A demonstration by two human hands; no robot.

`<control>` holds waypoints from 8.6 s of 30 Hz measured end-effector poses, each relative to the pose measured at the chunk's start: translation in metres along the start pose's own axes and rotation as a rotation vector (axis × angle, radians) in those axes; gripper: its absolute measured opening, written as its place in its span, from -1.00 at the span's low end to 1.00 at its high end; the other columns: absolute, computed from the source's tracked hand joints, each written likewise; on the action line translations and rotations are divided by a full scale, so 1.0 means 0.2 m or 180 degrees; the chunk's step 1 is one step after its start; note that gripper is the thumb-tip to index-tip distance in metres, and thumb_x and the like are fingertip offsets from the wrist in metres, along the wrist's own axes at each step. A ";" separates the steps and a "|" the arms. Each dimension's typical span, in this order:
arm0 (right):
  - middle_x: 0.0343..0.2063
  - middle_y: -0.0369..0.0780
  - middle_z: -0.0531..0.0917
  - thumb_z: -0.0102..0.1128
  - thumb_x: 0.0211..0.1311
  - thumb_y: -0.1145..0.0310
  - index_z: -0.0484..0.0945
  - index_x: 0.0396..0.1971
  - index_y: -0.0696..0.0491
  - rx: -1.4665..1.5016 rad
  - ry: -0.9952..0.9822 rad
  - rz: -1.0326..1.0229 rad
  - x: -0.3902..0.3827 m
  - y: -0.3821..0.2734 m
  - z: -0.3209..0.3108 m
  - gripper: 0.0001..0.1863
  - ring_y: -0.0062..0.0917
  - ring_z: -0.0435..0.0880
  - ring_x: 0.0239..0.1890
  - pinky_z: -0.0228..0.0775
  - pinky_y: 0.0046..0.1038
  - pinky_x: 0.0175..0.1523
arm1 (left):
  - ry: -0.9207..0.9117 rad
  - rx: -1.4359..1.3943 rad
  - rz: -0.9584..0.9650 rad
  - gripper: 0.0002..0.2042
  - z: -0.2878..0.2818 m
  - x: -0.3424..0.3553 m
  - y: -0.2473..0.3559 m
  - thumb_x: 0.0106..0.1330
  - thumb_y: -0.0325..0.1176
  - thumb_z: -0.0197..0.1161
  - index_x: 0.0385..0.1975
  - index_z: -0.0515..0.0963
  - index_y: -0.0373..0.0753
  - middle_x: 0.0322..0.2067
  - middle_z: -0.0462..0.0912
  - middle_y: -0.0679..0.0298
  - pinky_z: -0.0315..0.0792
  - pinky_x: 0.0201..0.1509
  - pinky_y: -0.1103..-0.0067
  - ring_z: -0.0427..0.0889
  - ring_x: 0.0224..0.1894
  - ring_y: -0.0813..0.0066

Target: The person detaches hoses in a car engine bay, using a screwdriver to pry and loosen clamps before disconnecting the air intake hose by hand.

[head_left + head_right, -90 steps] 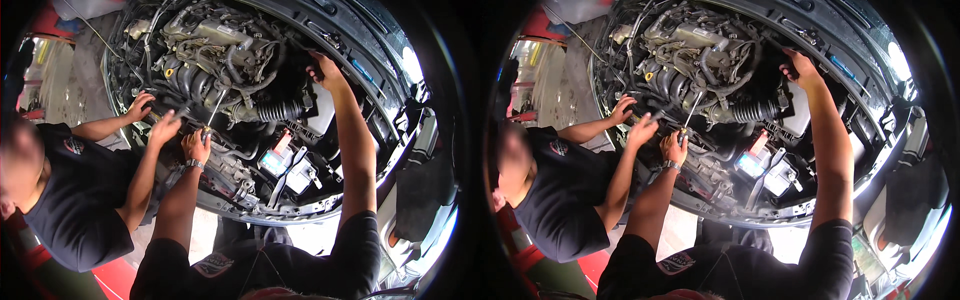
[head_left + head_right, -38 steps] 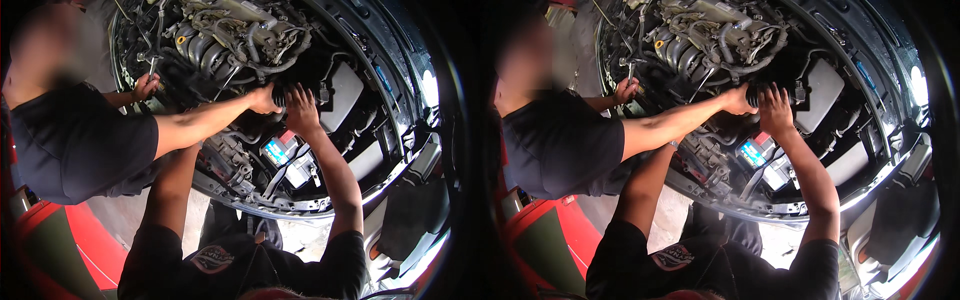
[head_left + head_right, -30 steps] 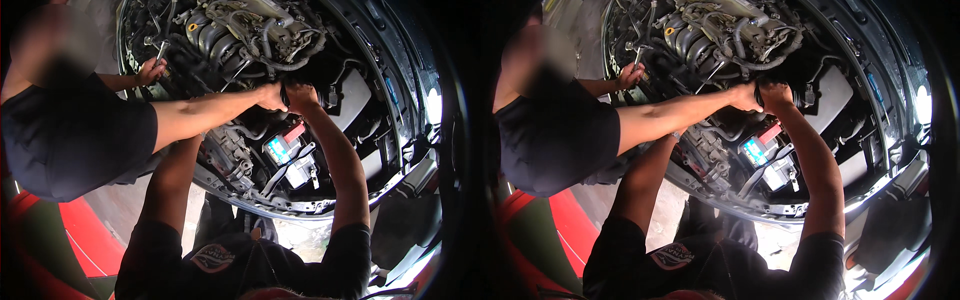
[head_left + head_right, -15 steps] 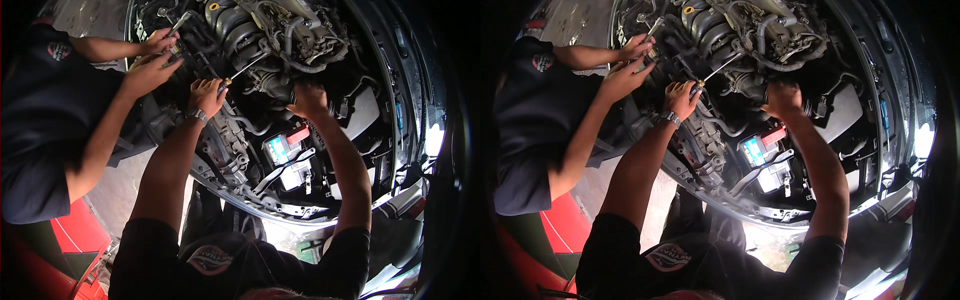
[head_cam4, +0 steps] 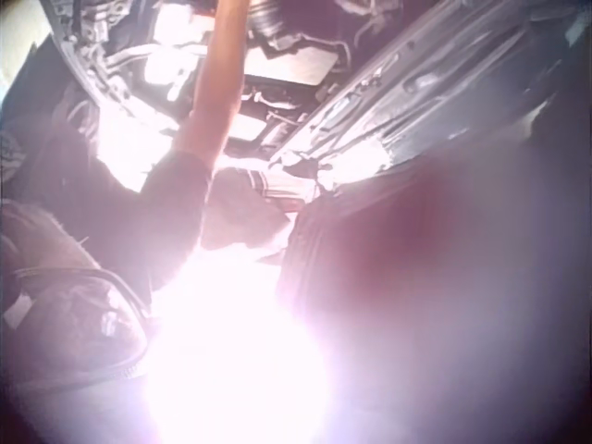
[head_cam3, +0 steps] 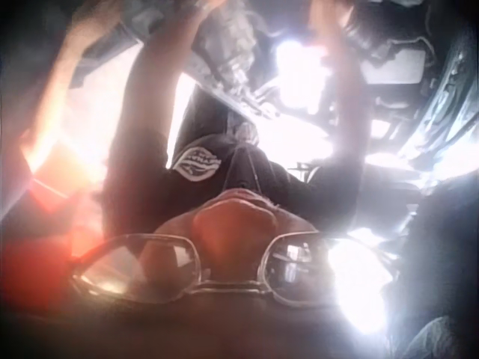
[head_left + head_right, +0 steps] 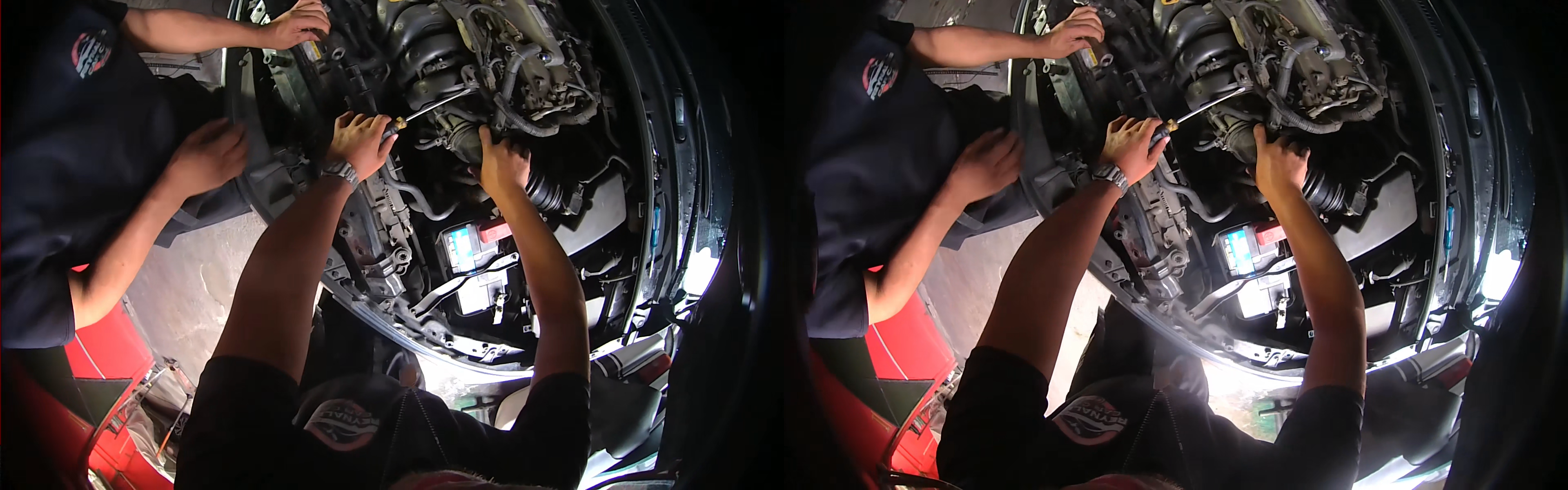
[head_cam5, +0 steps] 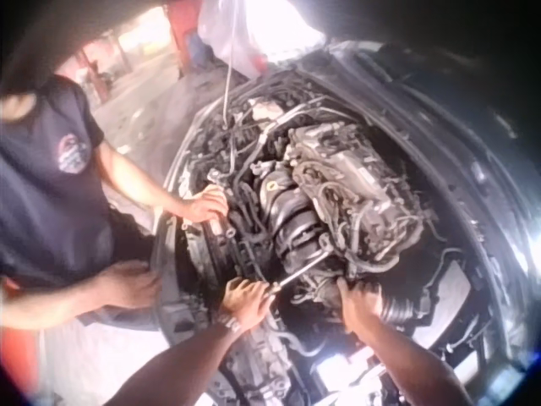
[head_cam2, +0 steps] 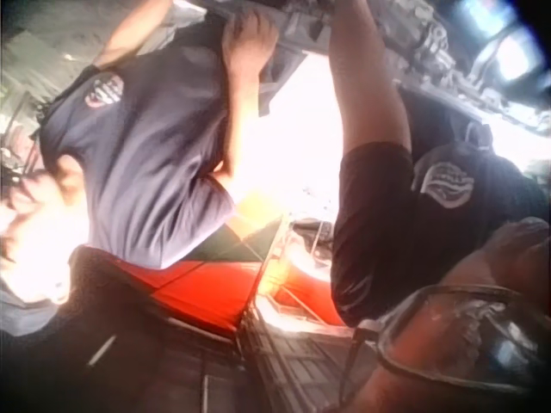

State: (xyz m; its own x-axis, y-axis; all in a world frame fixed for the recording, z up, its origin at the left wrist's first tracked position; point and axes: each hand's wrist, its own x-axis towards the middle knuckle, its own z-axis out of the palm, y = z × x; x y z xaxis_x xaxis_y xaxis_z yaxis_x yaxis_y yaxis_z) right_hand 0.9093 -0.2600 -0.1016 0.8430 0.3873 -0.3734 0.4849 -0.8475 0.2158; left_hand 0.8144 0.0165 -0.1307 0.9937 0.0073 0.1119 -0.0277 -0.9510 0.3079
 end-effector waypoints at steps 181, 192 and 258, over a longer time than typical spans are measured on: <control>0.35 0.05 0.47 -0.15 0.55 -0.18 0.38 0.36 0.22 0.5734 0.2083 0.2548 -0.55 1.18 0.43 -0.24 -0.15 0.38 0.43 0.13 -0.30 0.47 | 0.0855 0.1757 0.4411 -0.23 0.81 0.46 0.70 0.06 -0.01 0.58 0.20 0.33 -0.19 -0.18 0.63 0.29 0.53 -0.03 0.40 0.65 -0.16 0.39; 0.30 0.02 0.53 0.00 0.20 -0.56 0.43 0.36 0.24 0.5367 0.1110 0.1681 -0.54 1.49 0.45 0.12 -0.26 0.45 0.38 -0.01 -0.29 0.55 | -0.0776 0.0897 0.3238 -0.57 0.57 0.27 1.04 0.37 -0.26 0.13 0.24 0.48 0.28 0.12 0.54 0.30 0.24 0.20 -0.06 0.48 0.12 0.02; -0.03 0.14 0.70 0.03 0.44 -0.14 0.69 -0.03 0.20 0.2231 -0.0383 0.0605 0.20 0.23 0.07 -0.37 -0.01 0.69 0.12 0.55 -0.12 0.20 | 0.0365 0.0022 0.0105 -0.67 0.15 -0.03 -0.02 0.34 -0.07 0.29 -0.07 0.59 -0.16 -0.22 0.70 0.16 0.46 -0.03 0.17 0.67 -0.14 0.04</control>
State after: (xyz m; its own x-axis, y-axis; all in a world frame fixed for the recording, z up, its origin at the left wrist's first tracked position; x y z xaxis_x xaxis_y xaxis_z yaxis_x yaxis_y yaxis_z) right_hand 0.9618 -0.2882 -0.1188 0.8467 0.2022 -0.4921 0.0364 -0.9448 -0.3256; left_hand 0.8111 0.0108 -0.1602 0.9733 0.0108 0.2293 -0.0591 -0.9535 0.2957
